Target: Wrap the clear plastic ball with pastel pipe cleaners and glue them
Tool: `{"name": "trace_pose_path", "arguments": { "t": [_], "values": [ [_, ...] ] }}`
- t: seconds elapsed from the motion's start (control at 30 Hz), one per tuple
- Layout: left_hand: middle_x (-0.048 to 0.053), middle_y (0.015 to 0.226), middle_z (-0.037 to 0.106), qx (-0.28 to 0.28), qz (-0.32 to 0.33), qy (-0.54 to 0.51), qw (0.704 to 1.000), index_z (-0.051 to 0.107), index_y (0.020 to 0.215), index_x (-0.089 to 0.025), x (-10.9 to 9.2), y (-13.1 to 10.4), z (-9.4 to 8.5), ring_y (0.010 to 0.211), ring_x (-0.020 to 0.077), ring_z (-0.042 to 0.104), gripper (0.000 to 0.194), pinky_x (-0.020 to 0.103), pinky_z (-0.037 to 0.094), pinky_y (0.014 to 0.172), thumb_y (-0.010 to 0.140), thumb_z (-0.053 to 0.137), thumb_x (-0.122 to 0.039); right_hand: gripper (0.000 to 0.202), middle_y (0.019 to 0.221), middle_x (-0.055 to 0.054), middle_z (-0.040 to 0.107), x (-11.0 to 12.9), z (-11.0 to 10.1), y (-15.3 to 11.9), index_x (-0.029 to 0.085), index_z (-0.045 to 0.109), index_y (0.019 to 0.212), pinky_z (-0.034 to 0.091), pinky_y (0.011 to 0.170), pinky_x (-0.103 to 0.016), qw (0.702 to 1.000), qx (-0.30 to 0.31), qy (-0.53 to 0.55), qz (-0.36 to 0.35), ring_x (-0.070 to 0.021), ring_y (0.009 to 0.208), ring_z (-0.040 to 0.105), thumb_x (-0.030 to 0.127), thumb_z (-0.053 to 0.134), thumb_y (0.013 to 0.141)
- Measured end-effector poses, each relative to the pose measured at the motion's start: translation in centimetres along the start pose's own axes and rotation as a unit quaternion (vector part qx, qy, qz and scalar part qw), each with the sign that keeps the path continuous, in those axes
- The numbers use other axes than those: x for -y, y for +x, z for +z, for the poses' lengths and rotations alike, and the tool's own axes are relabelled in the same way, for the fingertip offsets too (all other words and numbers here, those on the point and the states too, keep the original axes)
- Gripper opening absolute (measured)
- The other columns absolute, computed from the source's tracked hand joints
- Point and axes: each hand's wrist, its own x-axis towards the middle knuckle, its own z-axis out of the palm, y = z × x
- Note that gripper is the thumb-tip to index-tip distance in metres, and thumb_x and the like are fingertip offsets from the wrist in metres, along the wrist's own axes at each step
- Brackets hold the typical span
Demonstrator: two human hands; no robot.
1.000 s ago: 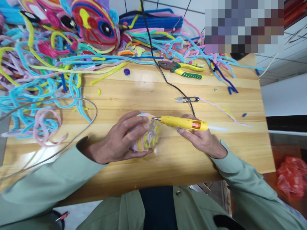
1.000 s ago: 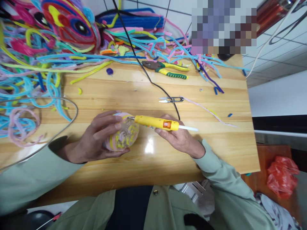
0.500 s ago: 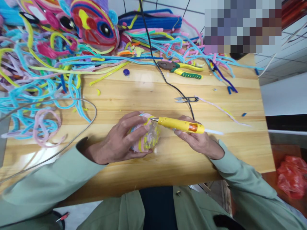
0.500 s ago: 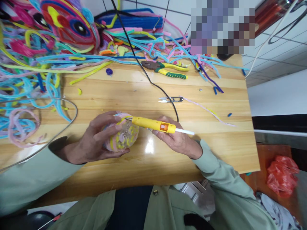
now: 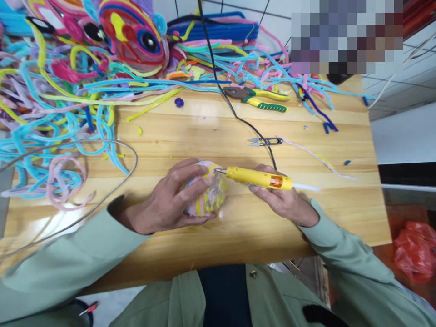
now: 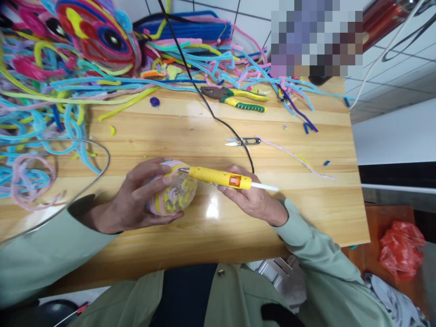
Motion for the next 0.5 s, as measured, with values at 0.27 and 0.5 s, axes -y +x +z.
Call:
{"name": "trace_pose_path", "arguments": {
  "t": [0.27, 0.5],
  "values": [
    [0.018, 0.141, 0.064, -0.003, -0.01, -0.005, 1.0, 0.051, 0.161, -0.023, -0.05, -0.22, 0.15, 0.137, 0.0385, 0.07, 0.081, 0.057, 0.07, 0.11, 0.096, 0.09, -0.05, 0.005, 0.108, -0.005, 0.071, 0.2, 0.18, -0.13, 0.027, 0.07, 0.114, 0.062, 0.082, -0.037, 0.999, -0.031, 0.02, 0.001, -0.0216, 0.097, 0.071, 0.027, 0.065, 0.113],
    [0.019, 0.141, 0.063, -0.005, 0.009, -0.006, 1.0, 0.051, 0.162, -0.017, 0.09, -0.13, 0.27, 0.139, 0.038, 0.067, 0.084, 0.058, 0.069, 0.113, 0.095, 0.09, -0.05, 0.009, 0.105, -0.005, 0.071, 0.06, 0.44, 0.01, 0.026, 0.071, 0.114, 0.06, 0.079, -0.036, 1.0, 0.002, 0.001, 0.01, -0.0211, 0.094, 0.071, 0.031, 0.064, 0.114]
  ]
}}
